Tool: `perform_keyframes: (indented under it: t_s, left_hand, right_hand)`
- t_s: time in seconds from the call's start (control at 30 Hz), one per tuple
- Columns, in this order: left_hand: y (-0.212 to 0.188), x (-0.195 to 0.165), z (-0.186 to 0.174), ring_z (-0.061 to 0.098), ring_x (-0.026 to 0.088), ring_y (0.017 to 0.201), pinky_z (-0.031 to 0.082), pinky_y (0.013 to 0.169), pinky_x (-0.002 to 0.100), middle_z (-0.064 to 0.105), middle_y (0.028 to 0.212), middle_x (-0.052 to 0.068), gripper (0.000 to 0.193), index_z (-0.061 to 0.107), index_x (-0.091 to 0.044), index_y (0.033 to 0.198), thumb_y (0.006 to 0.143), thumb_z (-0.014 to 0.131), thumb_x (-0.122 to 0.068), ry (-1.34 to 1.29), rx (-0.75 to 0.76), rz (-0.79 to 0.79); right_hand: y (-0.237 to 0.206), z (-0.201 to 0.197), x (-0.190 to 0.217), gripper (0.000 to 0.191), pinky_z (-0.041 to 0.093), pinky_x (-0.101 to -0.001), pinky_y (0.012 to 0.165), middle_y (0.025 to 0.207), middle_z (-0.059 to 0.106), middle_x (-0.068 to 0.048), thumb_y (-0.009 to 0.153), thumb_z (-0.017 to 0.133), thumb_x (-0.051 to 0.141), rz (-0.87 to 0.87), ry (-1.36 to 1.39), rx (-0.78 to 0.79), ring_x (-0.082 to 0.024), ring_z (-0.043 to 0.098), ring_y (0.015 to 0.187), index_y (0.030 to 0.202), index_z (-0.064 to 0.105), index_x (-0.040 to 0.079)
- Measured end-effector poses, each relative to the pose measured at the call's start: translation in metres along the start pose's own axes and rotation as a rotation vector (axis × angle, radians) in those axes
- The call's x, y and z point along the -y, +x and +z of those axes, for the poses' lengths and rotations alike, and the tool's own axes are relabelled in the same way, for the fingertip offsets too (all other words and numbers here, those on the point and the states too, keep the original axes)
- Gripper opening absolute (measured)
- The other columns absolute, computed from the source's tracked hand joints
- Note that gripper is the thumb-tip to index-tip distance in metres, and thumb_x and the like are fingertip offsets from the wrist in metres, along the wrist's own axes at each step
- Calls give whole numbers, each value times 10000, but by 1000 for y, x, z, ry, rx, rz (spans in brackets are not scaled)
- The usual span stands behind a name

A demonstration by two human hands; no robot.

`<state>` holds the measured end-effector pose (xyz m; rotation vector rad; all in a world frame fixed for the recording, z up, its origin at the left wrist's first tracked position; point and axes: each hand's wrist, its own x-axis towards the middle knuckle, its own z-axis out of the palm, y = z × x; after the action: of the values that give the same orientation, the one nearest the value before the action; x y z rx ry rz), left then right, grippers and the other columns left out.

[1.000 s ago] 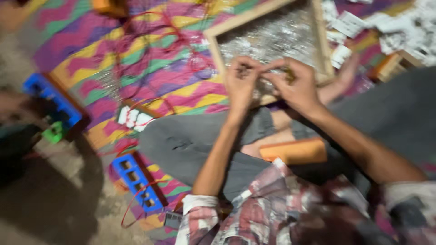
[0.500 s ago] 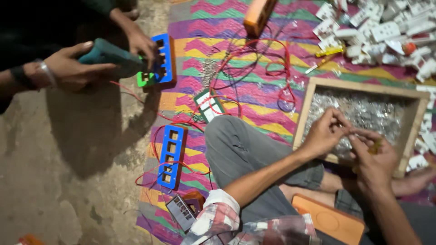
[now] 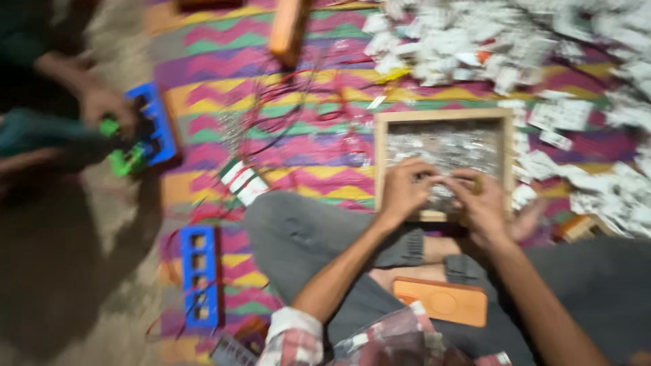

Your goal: The person sits cross-legged on the floor with a wooden tray of small metal fasteners on their lap. They pick fasteners one at a time from the tray, occasionally using a small screwdriver-like tool to help lift them, and place the selected pieces aside while other hands sort colorful plastic switch plates nearby.

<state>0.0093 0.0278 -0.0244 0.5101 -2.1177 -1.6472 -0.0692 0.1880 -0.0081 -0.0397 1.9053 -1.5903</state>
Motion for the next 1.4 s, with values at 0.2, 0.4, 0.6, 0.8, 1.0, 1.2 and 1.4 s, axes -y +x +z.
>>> perform_keyframes:
  t_s: [0.2, 0.4, 0.6, 0.8, 1.0, 1.2, 1.4]
  left_hand:
    - [1, -15, -9, 689, 293, 774, 536, 690, 370, 697, 852, 118, 130, 752, -37, 885, 757, 777, -36, 106, 51, 37]
    - [2, -22, -11, 659, 270, 725, 526, 651, 358, 645, 828, 122, 89, 706, -17, 887, 799, 702, -6, 88, 68, 31]
    - [4, -22, -5, 622, 236, 668, 498, 612, 347, 608, 778, 113, 88, 662, -28, 818, 799, 741, -61, 97, 72, 27]
    - [1, -24, -12, 632, 210, 685, 504, 630, 333, 616, 814, 97, 90, 674, -37, 865, 834, 752, -69, 121, 88, 31]
    - [15, -8, -26, 601, 94, 732, 481, 653, 246, 627, 859, 24, 38, 688, -34, 893, 873, 718, -23, -36, -11, -93]
    - [26, 9, -43, 516, 37, 753, 446, 678, 217, 580, 878, -33, 98, 674, -20, 944, 977, 739, -87, -234, -116, -186]
    - [33, -5, -67, 574, 55, 715, 475, 655, 224, 618, 826, -7, 138, 670, -20, 875, 950, 764, -87, 9, -188, -118]
  right_hand:
    - [-5, 9, 0, 227, 391, -182, 494, 794, 649, 38, 917, 763, 134, 18, 12, -22, -20, 538, 599, 1117, 712, 40]
    - [-8, 16, 3, 225, 448, -175, 524, 832, 694, 41, 940, 720, 109, 7, 25, 10, -14, 569, 614, 1149, 712, 27]
    - [-9, 14, 6, 273, 396, -179, 503, 817, 649, 32, 935, 737, 109, 112, 189, 18, -22, 540, 600, 1192, 694, 25]
    - [-7, 8, 5, 254, 420, -185, 618, 930, 615, 44, 1010, 726, 94, -121, -7, 120, -15, 528, 740, 1245, 669, 16]
    - [-5, 5, 14, 241, 446, -188, 597, 895, 649, 35, 1019, 622, 99, -10, -62, 141, -22, 550, 706, 1239, 670, 14]
    - [2, 0, 18, 228, 459, -197, 647, 957, 695, -20, 1095, 600, 140, -51, -80, 116, -37, 585, 735, 1258, 682, 4]
    - [4, -12, 28, 209, 520, -213, 711, 1050, 769, -84, 1118, 567, 87, -294, -387, 69, -71, 727, 911, 1261, 684, -11]
